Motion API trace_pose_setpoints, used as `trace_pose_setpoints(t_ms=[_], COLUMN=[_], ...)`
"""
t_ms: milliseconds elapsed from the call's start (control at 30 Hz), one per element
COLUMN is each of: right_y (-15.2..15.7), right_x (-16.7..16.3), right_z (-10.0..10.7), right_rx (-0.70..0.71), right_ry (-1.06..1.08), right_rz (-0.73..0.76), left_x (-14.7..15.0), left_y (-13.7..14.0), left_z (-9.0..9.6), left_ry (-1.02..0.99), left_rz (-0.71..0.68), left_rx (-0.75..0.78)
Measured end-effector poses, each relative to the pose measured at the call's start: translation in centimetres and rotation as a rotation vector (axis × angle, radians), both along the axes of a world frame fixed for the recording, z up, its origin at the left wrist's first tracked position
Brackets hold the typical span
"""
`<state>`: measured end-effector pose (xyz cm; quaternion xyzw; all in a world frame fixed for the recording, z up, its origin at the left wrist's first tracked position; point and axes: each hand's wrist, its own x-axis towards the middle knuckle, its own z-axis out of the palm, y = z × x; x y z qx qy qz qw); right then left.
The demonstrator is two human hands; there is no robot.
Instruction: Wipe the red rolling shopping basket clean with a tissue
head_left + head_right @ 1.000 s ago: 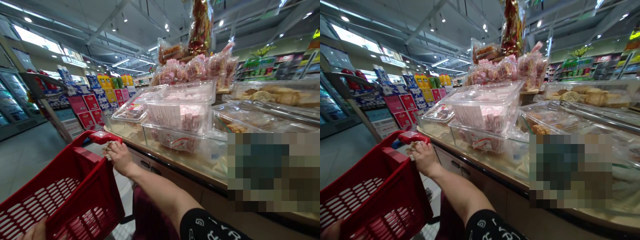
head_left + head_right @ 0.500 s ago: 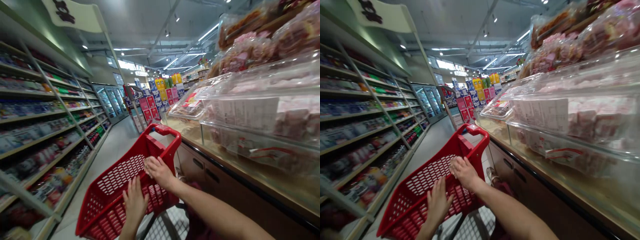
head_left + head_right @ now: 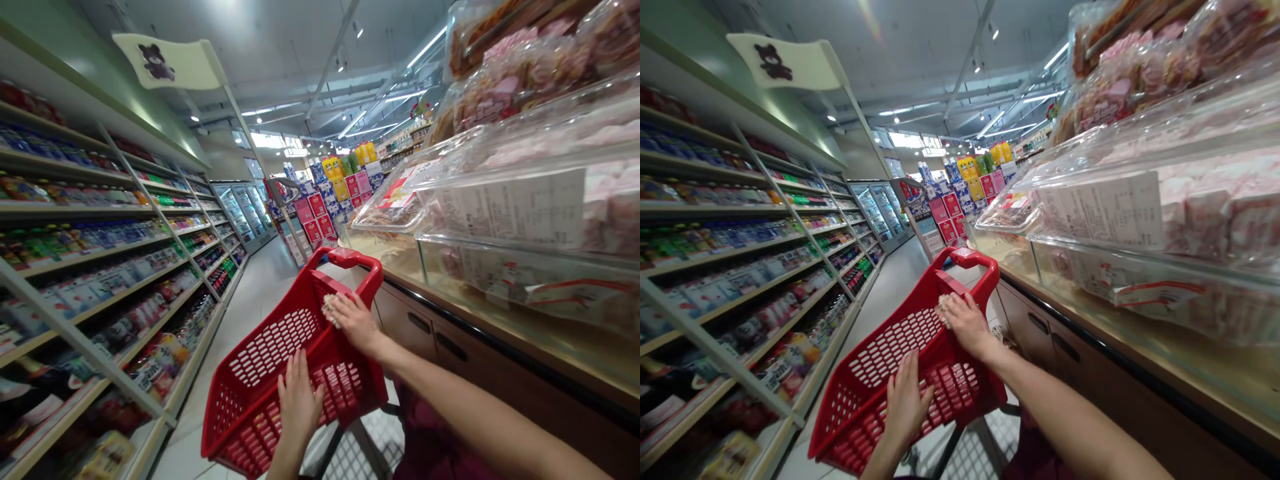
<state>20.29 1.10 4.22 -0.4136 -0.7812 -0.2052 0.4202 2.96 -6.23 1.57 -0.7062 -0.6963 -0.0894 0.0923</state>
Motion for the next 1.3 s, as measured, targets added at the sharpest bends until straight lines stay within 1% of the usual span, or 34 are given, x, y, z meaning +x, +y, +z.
trace_pose_setpoints(t_ms=[67, 100, 133, 233, 267, 300, 400, 433, 467, 500, 600, 633, 667, 800, 833, 867, 900, 967, 1033, 1067, 1100, 1133, 1267, 1300], right_y=[0.2, 0.1, 0.0, -0.5, -0.5, -0.3, 0.4, 0.5, 0.4, 0.2, -0.9, -1.1, -1.0, 0.8, 1.0, 1.1, 0.8, -0.5, -1.9, -2.4, -2.6, -2.4, -0.5, -0.3], right_x=[0.7, 0.8, 0.7, 0.1, 0.1, 0.2, 0.8, 0.7, 0.3, -0.3, -1.4, -1.1, -0.4, 4.8, 5.8, 6.3, 6.3, 5.6, 4.5, 4.2, 4.2, 4.4, 6.3, 6.5], right_z=[0.3, 0.2, -0.1, -1.2, -1.4, -1.4, -0.8, -0.8, -0.9, -1.2, -2.3, -2.4, -2.2, 0.0, 0.2, -0.1, -0.9, -3.5, -6.2, -7.0, -7.3, -7.0, -3.8, -3.7], right_rx=[-0.001, 0.011, 0.031, 0.089, 0.094, 0.09, 0.061, 0.054, 0.057, 0.063, 0.087, 0.087, 0.087, 0.092, 0.098, 0.102, 0.103, 0.087, 0.04, 0.019, 0.009, 0.007, 0.092, 0.103], right_ry=[0.113, 0.131, 0.105, -0.09, -0.12, -0.105, 0.094, 0.134, 0.141, 0.109, -0.075, -0.095, -0.077, 0.179, 0.222, 0.244, 0.247, 0.211, 0.147, 0.128, 0.134, 0.166, 0.423, 0.431], right_rz=[-0.114, -0.13, -0.102, 0.104, 0.144, 0.143, -0.005, -0.038, -0.04, -0.009, 0.168, 0.192, 0.183, -0.025, -0.049, -0.043, -0.009, 0.1, 0.202, 0.235, 0.251, 0.248, 0.119, 0.109], left_x=[0.0, 0.0, -0.1, -0.2, -0.3, -0.3, -0.2, -0.2, -0.1, -0.1, -0.2, -0.3, -0.4, -0.5, -0.4, -0.4, -0.3, -0.3, -0.4, -0.4, -0.5, -0.6, -0.6, -0.5], left_y=[0.0, 0.0, 0.1, 0.3, 0.3, 0.3, 0.4, 0.4, 0.5, 0.6, 0.7, 0.8, 0.8, 0.7, 0.7, 0.7, 0.6, 0.6, 0.6, 0.6, 0.6, 0.6, 0.7, 0.7], left_z=[-0.3, -0.5, -0.7, -1.3, -1.5, -1.6, -1.7, -1.8, -1.8, -1.9, -2.0, -2.1, -2.1, -2.0, -2.0, -1.9, -1.9, -1.9, -2.0, -2.0, -2.1, -2.1, -2.1, -2.1], left_ry=[-0.001, -0.003, -0.005, -0.008, -0.009, -0.01, -0.018, -0.021, -0.023, -0.023, -0.025, -0.028, -0.034, -0.065, -0.074, -0.081, -0.086, -0.086, -0.075, -0.069, -0.064, -0.059, -0.056, -0.06], left_rz=[0.01, 0.018, 0.023, 0.007, -0.003, -0.014, -0.018, -0.012, -0.005, -0.002, -0.015, -0.025, -0.032, -0.04, -0.035, -0.032, -0.03, -0.032, -0.04, -0.045, -0.051, -0.055, -0.039, -0.035], left_rx=[0.035, 0.061, 0.087, 0.137, 0.146, 0.154, 0.177, 0.18, 0.181, 0.18, 0.179, 0.18, 0.181, 0.19, 0.191, 0.191, 0.191, 0.196, 0.208, 0.214, 0.217, 0.219, 0.234, 0.235])
